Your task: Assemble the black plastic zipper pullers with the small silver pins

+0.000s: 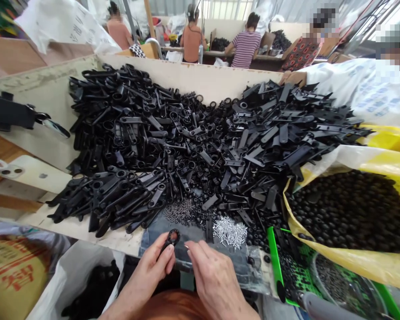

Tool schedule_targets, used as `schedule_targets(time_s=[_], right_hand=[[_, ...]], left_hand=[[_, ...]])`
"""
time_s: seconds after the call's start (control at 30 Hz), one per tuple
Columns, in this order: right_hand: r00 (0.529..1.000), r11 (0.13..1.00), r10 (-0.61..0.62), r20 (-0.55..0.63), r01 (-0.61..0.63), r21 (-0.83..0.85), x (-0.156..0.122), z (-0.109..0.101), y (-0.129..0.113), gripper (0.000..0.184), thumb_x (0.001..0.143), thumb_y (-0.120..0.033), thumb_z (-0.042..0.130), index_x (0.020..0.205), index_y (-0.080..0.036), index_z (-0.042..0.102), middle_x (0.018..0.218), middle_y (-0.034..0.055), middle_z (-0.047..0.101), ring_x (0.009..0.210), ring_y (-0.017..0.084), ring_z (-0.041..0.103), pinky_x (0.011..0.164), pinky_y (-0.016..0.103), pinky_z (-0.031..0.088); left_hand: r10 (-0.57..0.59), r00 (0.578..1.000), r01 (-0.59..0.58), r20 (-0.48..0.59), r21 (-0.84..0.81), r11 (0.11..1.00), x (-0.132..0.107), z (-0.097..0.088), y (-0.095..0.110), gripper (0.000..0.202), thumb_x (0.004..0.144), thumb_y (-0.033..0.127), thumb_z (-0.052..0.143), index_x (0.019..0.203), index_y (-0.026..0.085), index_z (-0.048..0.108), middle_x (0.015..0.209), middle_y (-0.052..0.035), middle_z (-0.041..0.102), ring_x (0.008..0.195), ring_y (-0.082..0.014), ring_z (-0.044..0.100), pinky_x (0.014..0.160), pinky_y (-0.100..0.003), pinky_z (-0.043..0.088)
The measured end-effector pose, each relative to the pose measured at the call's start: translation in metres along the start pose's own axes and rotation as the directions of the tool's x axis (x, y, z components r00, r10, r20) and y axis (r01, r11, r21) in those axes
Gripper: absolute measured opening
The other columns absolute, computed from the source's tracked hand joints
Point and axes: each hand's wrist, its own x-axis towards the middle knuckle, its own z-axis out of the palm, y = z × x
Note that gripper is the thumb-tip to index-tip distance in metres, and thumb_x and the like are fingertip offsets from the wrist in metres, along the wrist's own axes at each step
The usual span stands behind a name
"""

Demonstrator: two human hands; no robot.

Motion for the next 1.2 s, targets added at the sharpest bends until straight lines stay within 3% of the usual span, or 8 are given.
schedule_targets(time_s=[0.13, 0.37, 0.83, 1.07, 1.2], right_hand=[[0.991, 0.99, 0.035, 0.132, -0.017, -0.137, 0.001, 0.01, 0.0, 0.029, 0.095, -0.003, 0.041, 0.104, -0.021, 0.061, 0.079, 0.0022, 0.074, 0.064, 0.018, 0.075, 0.056, 0.023, 0.049], [0.979, 0.968, 0.058, 0.196, -0.007, -0.253, 0.008, 0.016, -0.006, 0.029, 0.084, 0.001, 0.052, 0.097, -0.023, 0.059, 0.075, -0.0013, 0.075, 0.057, 0.016, 0.073, 0.05, 0.023, 0.039], [0.945, 0.913, 0.107, 0.31, 0.03, -0.407, 0.004, 0.016, -0.008, 0.04, 0.083, 0.001, 0.062, 0.117, -0.02, 0.06, 0.081, 0.0017, 0.076, 0.064, 0.019, 0.076, 0.048, 0.024, 0.041], [0.941, 0.9, 0.077, 0.331, 0.077, -0.429, 0.004, 0.024, -0.013, 0.034, 0.087, 0.002, 0.06, 0.118, -0.013, 0.057, 0.081, 0.0068, 0.073, 0.066, 0.023, 0.074, 0.049, 0.028, 0.048], [0.949, 0.909, 0.11, 0.294, 0.024, -0.416, 0.007, 0.029, -0.022, 0.021, 0.093, 0.0, 0.054, 0.11, -0.014, 0.057, 0.08, 0.0095, 0.072, 0.065, 0.022, 0.072, 0.05, 0.028, 0.048]], left_hand=[[-0.009, 1.0, 0.008, -0.019, -0.026, 1.0, -0.001, 0.002, 0.003, 0.053, 0.097, 0.06, 0.048, 0.122, 0.014, 0.056, 0.061, 0.0075, 0.046, 0.058, -0.0128, 0.041, 0.057, -0.026, 0.033], [-0.032, 0.999, 0.032, -0.006, -0.06, 0.998, -0.004, 0.005, 0.008, 0.058, 0.094, 0.063, 0.05, 0.122, 0.012, 0.057, 0.061, 0.0077, 0.044, 0.058, -0.0121, 0.039, 0.056, -0.025, 0.033], [-0.174, 0.985, 0.173, 0.012, -0.217, 0.961, -0.005, 0.015, 0.01, 0.047, 0.087, 0.064, 0.06, 0.098, 0.019, 0.057, 0.055, 0.0105, 0.039, 0.048, -0.0074, 0.023, 0.044, -0.019, 0.015], [-0.12, 0.989, 0.106, -0.083, -0.149, 0.983, 0.0, 0.018, -0.016, 0.038, 0.088, 0.058, 0.062, 0.092, 0.02, 0.061, 0.06, 0.0076, 0.047, 0.051, -0.0104, 0.041, 0.05, -0.021, 0.034], [-0.044, 0.987, 0.053, -0.156, 0.052, 0.997, -0.002, 0.019, -0.013, 0.028, 0.093, 0.047, 0.055, 0.098, 0.021, 0.064, 0.081, -0.0029, 0.068, 0.075, -0.0199, 0.064, 0.073, -0.03, 0.05]])
